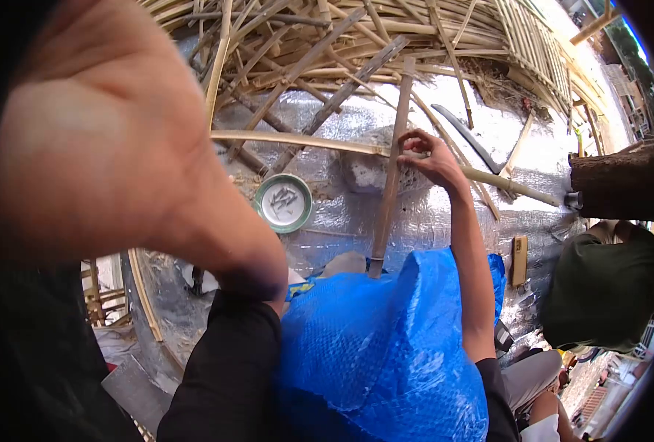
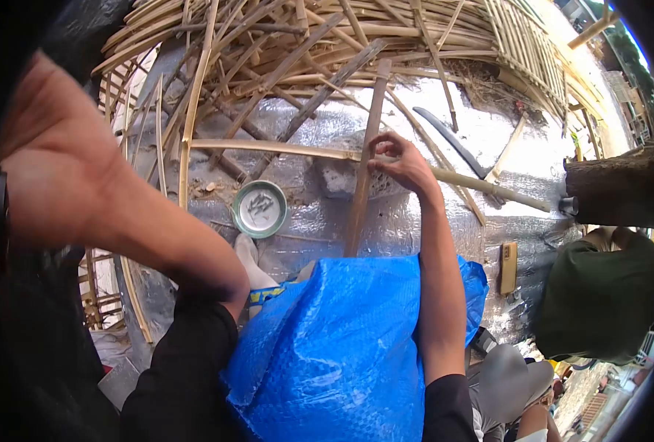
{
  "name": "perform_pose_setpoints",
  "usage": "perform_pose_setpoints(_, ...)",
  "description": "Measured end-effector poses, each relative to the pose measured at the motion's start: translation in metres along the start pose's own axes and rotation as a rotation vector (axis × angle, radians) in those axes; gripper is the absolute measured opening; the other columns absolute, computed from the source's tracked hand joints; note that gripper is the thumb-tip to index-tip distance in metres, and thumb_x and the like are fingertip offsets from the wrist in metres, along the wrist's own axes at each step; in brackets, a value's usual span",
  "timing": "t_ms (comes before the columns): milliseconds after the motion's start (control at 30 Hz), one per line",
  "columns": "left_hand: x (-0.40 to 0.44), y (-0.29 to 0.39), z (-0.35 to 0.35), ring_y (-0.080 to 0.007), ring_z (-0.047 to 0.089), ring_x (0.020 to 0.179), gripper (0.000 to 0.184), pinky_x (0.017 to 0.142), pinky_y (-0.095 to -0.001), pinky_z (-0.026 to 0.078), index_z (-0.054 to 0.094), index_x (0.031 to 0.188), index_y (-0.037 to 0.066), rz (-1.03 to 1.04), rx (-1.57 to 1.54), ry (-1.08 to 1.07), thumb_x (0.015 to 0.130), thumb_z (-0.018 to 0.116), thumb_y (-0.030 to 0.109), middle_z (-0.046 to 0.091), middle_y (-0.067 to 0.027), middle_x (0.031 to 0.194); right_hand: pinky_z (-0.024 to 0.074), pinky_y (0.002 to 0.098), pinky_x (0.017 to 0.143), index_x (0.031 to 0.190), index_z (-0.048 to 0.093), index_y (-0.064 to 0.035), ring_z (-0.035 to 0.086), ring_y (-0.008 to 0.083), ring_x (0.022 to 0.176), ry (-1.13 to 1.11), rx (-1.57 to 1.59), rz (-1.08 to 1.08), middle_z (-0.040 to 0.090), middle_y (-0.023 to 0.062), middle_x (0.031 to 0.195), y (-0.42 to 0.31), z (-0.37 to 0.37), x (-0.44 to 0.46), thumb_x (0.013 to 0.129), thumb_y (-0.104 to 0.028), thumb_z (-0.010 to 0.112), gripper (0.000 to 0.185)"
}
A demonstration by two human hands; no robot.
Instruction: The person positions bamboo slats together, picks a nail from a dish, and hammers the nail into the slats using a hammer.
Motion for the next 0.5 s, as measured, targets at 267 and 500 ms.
perform_pose_setpoints(267,-0.263,-0.119,-0.014,-0.0253,0.075,0.089,0.036,0.076,-0.0351,0.060,0.048,0.125,0.003,-0.987,0.463,-0.369,0.097,0.068,0.011,0.074,-0.0173,0.096,0.0508,0.0371,0.097,0.122,0.067,-0.0115,0.062,0.0252,0.118,0.007,-0.143,-0.011,0.070,0.0083,0.109,0.001,0.003,0.006,0.081,-0.023,0.086,0.047)
perform_pose_setpoints(500,-0.360,-0.141,0.009,-0.0320,0.076,0.088,0.030,0.080,-0.0412,0.060,0.061,0.120,0.003,-1.050,0.368,-0.592,0.092,0.070,0.007,0.076,-0.0171,0.099,0.0520,0.0369,0.095,0.128,0.062,-0.0060,0.061,0.0234,0.115,-0.001,-0.054,0.074,0.069,0.0070,0.109,0.002,0.004,0.007,0.084,-0.017,0.084,0.050)
Point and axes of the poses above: each hand's wrist, its own x-axis towards the middle knuckle, its own z-axis out of the palm, y = z × x, the point moved 5 cm from there along x, towards the middle knuckle
